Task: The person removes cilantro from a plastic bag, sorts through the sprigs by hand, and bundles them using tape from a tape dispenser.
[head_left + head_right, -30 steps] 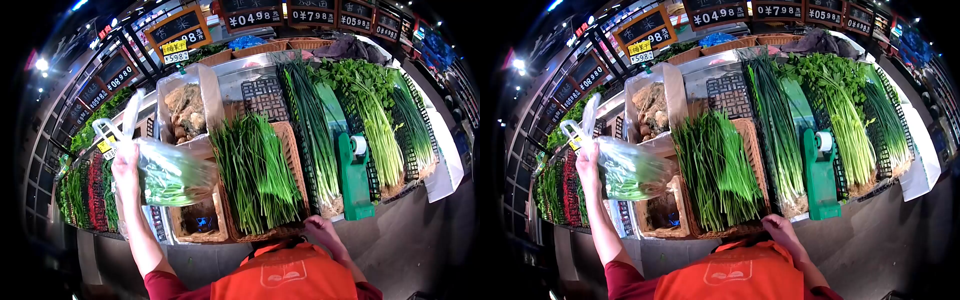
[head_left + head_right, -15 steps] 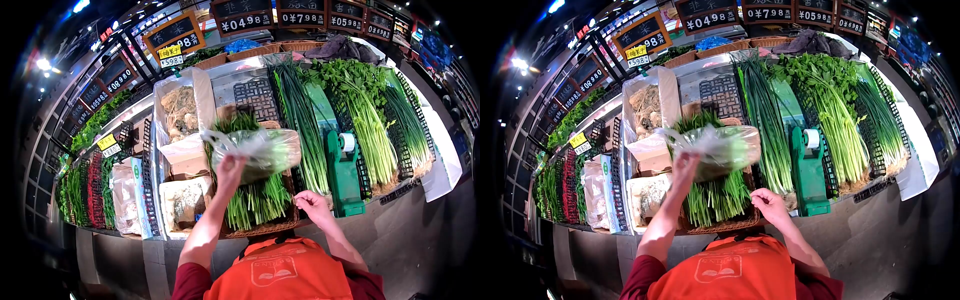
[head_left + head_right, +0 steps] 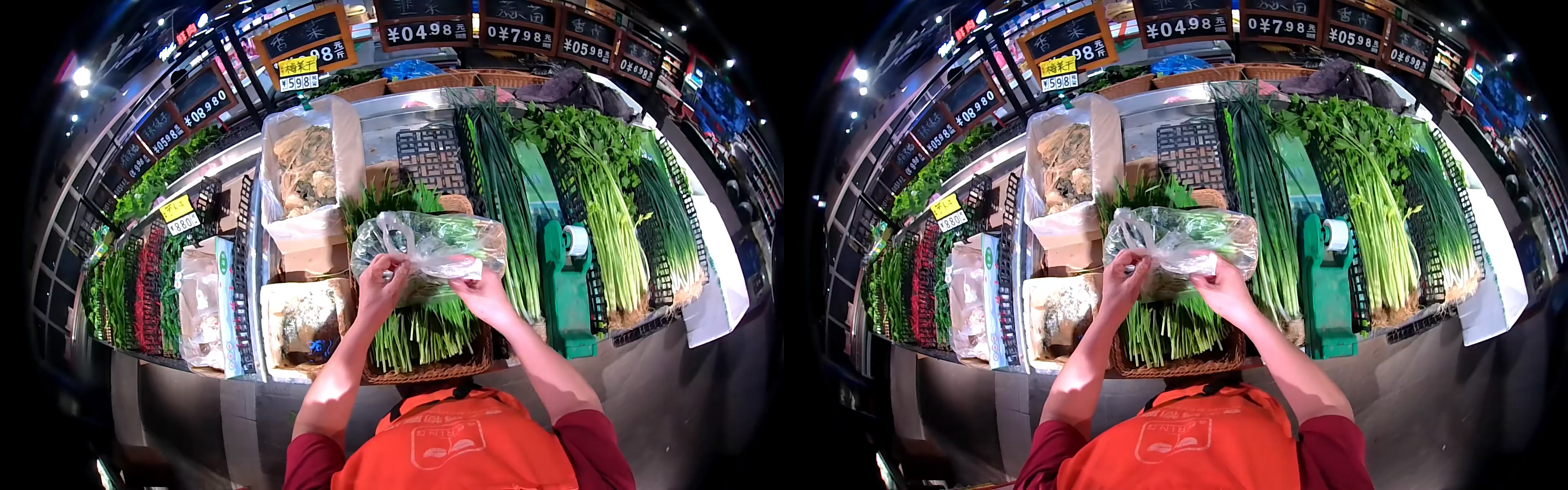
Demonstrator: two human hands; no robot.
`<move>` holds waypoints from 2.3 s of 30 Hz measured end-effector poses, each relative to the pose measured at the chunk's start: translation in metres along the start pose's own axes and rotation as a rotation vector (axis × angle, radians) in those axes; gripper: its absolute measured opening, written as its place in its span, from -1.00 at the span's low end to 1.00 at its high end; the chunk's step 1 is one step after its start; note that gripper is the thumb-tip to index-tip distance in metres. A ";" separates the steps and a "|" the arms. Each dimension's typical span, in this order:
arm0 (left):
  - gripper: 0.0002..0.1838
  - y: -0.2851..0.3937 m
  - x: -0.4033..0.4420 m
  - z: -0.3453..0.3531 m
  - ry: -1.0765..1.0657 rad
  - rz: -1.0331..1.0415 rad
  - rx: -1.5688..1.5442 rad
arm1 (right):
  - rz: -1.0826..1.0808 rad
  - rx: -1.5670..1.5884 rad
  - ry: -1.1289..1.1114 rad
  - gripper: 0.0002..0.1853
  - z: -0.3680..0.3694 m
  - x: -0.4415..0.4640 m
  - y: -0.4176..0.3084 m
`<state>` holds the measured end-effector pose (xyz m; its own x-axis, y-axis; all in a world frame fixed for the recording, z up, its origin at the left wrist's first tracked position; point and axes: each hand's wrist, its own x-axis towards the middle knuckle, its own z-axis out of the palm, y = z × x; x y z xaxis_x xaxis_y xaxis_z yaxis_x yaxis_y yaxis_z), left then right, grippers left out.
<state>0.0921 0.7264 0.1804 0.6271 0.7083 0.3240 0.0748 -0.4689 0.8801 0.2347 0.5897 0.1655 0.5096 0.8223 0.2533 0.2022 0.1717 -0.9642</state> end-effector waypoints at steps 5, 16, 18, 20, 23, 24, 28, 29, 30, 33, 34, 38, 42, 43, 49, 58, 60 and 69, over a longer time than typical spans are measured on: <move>-0.87 -0.020 0.009 0.004 0.012 -0.184 -0.301 | 0.012 -0.306 -0.132 -0.74 0.019 0.032 -0.002; -0.91 0.004 0.008 -0.006 0.054 0.181 0.003 | 0.022 0.067 -0.251 -0.78 0.027 0.052 -0.007; -0.89 0.008 0.008 -0.008 0.051 0.231 0.078 | 0.069 0.117 -0.256 -0.79 0.026 0.052 -0.008; -0.87 0.008 0.009 -0.007 0.028 0.233 0.141 | 0.081 0.098 -0.258 -0.80 0.026 0.053 -0.008; -0.85 0.005 0.010 -0.003 0.074 0.143 0.117 | 0.046 -0.032 -0.286 -0.80 0.028 0.054 -0.009; -0.84 0.001 0.011 0.000 0.099 0.101 0.088 | 0.036 -0.072 -0.310 -0.80 0.029 0.052 -0.018; -0.84 -0.003 0.012 0.012 0.146 -0.080 -0.114 | -0.073 -0.172 -0.351 -0.78 0.028 0.048 -0.016; -0.84 -0.008 0.013 0.017 0.170 -0.122 -0.160 | -0.094 -0.173 -0.359 -0.78 0.027 0.046 -0.012; -0.85 -0.003 0.013 0.017 0.153 -0.169 -0.159 | -0.101 -0.178 -0.365 -0.77 0.025 0.046 -0.014; -0.85 -0.004 0.013 0.017 0.078 -0.200 -0.175 | -0.021 -0.446 -0.328 -0.79 0.020 0.041 -0.024; -0.87 0.002 0.012 0.012 0.044 -0.150 -0.181 | -0.043 -0.503 -0.232 -0.82 0.021 0.038 -0.024; -0.90 -0.012 0.017 0.010 0.050 -0.077 -0.093 | -0.049 -0.337 -0.225 -0.85 0.025 0.032 -0.021; -0.80 -0.003 0.030 0.001 0.029 -0.587 -0.691 | -0.189 -0.067 -0.381 -0.81 0.022 0.029 -0.023; -0.80 0.002 0.031 -0.001 0.037 -0.650 -0.749 | -0.106 0.037 -0.387 -0.80 0.021 0.032 -0.017; -0.87 -0.001 0.032 -0.008 0.024 -0.492 -0.591 | 0.097 0.118 -0.120 -0.76 0.025 0.042 -0.005; -0.81 -0.008 0.034 -0.015 0.199 -0.759 -0.982 | 0.136 0.534 -0.300 -0.83 0.031 0.024 -0.004; -0.75 -0.017 0.038 -0.017 0.327 -0.762 -1.008 | 0.140 0.442 -0.372 -0.82 0.013 0.022 -0.006; -0.85 -0.015 0.013 -0.058 0.064 -0.371 -0.954 | 0.185 0.234 -0.044 -0.63 -0.018 0.009 0.010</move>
<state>0.0542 0.7732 0.1916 0.6456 0.7630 -0.0314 -0.4093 0.3805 0.8292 0.2566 0.5889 0.1594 0.4824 0.8729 0.0732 -0.0910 0.1331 -0.9869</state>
